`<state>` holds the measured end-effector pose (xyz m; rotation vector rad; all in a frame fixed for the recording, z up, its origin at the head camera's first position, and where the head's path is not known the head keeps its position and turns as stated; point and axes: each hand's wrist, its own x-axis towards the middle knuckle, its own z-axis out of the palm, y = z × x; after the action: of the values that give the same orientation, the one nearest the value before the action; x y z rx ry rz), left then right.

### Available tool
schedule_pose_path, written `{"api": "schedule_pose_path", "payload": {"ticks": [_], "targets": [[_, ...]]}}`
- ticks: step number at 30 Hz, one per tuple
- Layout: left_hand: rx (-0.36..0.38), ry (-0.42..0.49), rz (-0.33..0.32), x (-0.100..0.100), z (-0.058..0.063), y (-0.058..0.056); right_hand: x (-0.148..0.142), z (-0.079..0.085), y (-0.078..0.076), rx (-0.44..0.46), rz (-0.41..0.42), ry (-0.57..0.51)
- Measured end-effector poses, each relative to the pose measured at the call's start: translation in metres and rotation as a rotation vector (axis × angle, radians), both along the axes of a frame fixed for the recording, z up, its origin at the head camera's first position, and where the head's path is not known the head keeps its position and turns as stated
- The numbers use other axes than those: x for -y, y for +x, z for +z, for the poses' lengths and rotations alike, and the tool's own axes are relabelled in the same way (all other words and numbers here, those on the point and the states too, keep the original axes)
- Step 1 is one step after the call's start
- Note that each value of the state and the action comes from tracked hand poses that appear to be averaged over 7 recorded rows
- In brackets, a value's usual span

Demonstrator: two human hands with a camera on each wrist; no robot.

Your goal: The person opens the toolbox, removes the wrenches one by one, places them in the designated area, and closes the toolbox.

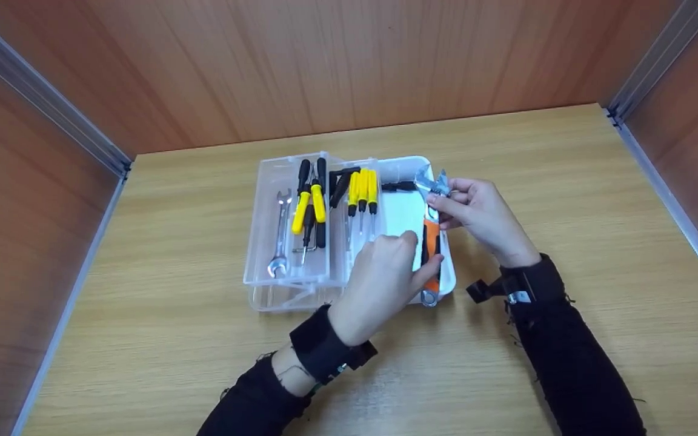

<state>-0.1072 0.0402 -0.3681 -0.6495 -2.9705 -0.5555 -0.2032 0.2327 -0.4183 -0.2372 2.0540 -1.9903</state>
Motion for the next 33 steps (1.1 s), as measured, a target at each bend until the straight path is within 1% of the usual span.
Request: {"api": "schedule_pose_path", "payload": {"ticks": [5,9,13,19,21,26,33], "targets": [[-0.014,0.044,0.013,0.006,0.004,0.002,-0.001,-0.001,0.000,0.003,0.003,0.017],[-0.015,0.073,0.022,0.012,0.008,0.003,-0.001,-0.001,0.000,-0.002,0.004,0.016],[-0.031,0.097,0.026,0.020,0.011,0.003,-0.002,-0.001,0.000,-0.008,0.005,0.011],[-0.102,0.144,0.005,0.033,0.014,0.001,-0.002,-0.003,-0.002,-0.018,0.003,-0.006],[-0.115,0.158,-0.004,0.037,0.015,0.000,-0.003,-0.004,-0.002,-0.025,0.003,-0.003],[-0.092,0.192,0.000,0.044,0.020,-0.002,-0.006,-0.004,-0.003,-0.039,0.000,0.029],[-0.063,0.224,0.046,0.053,0.024,-0.002,-0.009,-0.004,-0.003,-0.035,0.004,0.036]]}}
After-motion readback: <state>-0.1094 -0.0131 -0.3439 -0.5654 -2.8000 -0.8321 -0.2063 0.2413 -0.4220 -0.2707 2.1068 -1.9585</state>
